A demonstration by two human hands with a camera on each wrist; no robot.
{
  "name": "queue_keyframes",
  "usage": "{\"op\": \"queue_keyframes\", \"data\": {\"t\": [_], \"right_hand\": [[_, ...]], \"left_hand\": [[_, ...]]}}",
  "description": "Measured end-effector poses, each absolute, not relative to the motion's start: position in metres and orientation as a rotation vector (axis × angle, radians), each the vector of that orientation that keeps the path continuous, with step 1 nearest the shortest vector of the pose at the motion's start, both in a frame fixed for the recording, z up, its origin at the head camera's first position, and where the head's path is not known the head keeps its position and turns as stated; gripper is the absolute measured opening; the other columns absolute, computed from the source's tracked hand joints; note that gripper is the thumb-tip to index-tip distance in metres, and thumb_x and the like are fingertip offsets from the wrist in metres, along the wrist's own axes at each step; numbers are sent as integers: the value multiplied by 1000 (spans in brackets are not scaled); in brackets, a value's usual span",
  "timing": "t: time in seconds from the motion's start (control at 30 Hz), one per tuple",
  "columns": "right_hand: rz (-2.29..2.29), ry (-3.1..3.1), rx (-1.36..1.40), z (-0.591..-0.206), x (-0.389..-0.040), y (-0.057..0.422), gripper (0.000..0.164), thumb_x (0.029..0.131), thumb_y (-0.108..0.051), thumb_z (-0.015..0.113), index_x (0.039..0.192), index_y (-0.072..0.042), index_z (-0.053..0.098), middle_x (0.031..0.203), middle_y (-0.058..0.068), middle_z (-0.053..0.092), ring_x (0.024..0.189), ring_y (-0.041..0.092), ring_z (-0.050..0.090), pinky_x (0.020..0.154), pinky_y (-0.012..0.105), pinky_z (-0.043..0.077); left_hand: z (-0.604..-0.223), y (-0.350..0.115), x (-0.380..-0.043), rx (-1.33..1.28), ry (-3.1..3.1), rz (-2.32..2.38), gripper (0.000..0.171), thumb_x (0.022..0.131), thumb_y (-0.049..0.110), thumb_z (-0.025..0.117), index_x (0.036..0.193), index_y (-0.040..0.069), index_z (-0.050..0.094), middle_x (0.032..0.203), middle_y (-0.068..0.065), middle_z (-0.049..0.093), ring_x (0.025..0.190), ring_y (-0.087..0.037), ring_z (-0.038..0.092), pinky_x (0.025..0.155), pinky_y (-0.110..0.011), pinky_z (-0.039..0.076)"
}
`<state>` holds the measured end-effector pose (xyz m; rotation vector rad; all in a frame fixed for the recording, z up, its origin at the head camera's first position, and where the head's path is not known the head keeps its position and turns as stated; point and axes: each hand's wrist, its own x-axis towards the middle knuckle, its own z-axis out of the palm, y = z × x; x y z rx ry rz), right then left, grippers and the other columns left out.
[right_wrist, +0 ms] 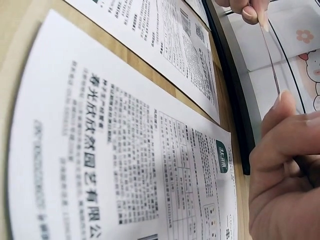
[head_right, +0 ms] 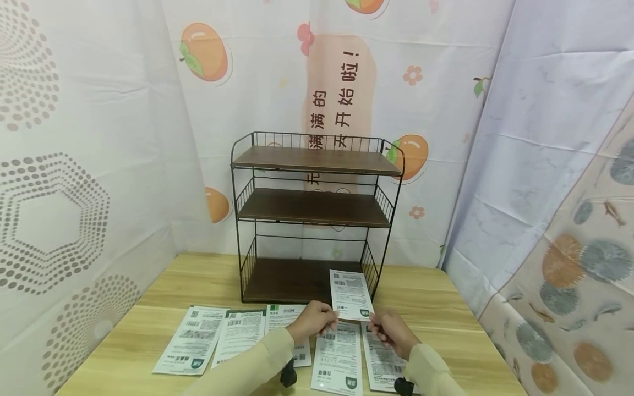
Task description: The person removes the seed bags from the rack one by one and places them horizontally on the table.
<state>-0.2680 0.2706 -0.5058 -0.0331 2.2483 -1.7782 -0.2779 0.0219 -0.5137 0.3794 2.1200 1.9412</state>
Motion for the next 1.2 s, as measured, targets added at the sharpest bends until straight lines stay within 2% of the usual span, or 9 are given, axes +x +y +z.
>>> {"op": "queue_keyframes", "data": {"t": [0.43, 0.87, 1.2], "right_hand": [[-1790, 2213, -38, -503, -255, 277, 24, 106, -17, 51, 96, 3, 62, 75, 1, 60, 52, 6, 38, 43, 19, 35], [-1744, 2229, -14, -499, -237, 282, 30, 106, -21, 51, 88, -1, 63, 70, -1, 56, 52, 5, 38, 44, 19, 36], [-1755, 2194, 8, -496, -226, 285, 28, 106, -19, 51, 88, -2, 64, 69, -2, 56, 50, 4, 37, 43, 19, 35]], "left_hand": [[-514, 23, -266, 393, 2135, 1893, 24, 103, 15, 63, 93, -6, 71, 70, -2, 66, 53, -8, 46, 48, -22, 38], [-516, 29, -252, 382, 2121, 1889, 21, 100, 13, 67, 91, -5, 71, 68, -3, 66, 51, -7, 46, 46, -19, 36], [-516, 33, -242, 355, 2142, 1882, 19, 99, 13, 68, 82, 4, 71, 66, -1, 66, 50, -5, 46, 45, -17, 37]]}}
